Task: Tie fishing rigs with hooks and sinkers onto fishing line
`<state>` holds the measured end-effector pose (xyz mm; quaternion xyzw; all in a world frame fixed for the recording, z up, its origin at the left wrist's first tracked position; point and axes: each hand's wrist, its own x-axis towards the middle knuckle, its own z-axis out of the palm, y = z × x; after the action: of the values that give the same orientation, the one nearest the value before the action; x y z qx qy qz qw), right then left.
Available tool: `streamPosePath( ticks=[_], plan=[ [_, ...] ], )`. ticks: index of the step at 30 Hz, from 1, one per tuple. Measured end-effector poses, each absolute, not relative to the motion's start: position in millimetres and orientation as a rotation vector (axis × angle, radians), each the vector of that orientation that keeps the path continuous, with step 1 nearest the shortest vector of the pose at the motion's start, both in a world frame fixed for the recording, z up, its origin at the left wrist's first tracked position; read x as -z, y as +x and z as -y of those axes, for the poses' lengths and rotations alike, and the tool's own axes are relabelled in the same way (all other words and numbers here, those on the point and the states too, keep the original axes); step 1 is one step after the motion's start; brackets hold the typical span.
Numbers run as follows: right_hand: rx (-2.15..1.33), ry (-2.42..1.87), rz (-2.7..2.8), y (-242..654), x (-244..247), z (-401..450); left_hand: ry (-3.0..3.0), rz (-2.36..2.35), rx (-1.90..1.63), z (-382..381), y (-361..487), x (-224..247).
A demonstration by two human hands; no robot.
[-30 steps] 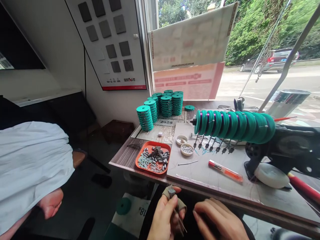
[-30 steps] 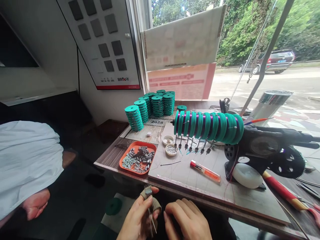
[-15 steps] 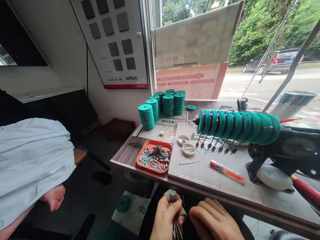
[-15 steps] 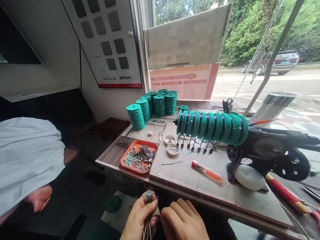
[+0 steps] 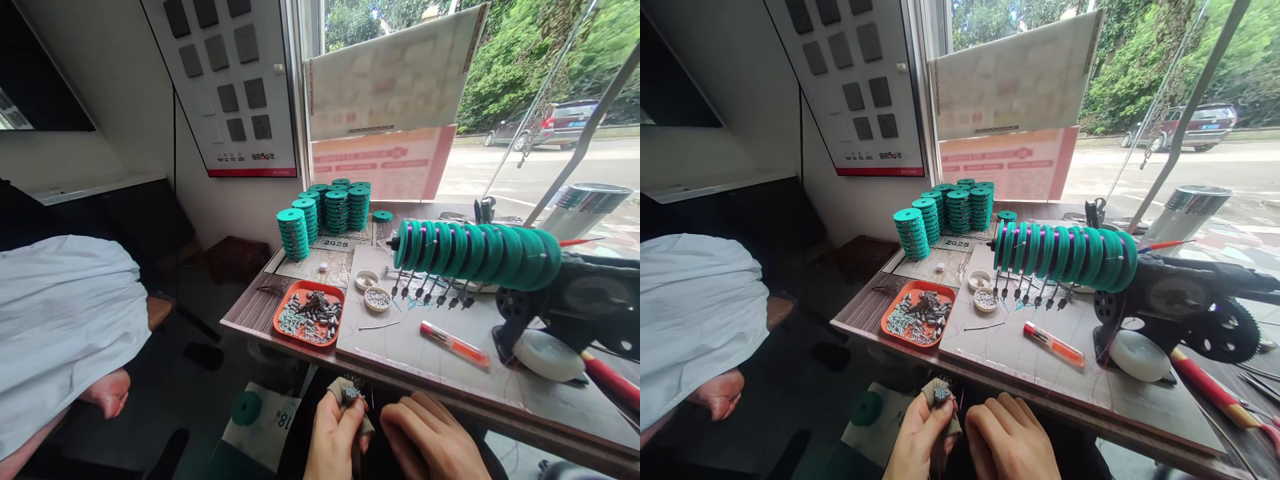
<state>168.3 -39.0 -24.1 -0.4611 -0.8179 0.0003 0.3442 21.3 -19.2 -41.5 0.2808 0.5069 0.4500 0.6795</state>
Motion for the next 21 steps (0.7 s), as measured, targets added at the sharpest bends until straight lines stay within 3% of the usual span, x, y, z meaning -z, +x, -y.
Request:
streamPosePath(
  ticks=[10, 21],
  plan=[
    [0.061, -1.082, 2.110, 164.5, 23.5, 39.5, 0.683, -1.195, -1.039, 18.7, 20.1, 40.0],
    [0.022, -1.267, 2.103, 168.3, 24.3, 38.4, 0.916, -1.176, -1.143, 21.6, 19.7, 34.0]
  ],
)
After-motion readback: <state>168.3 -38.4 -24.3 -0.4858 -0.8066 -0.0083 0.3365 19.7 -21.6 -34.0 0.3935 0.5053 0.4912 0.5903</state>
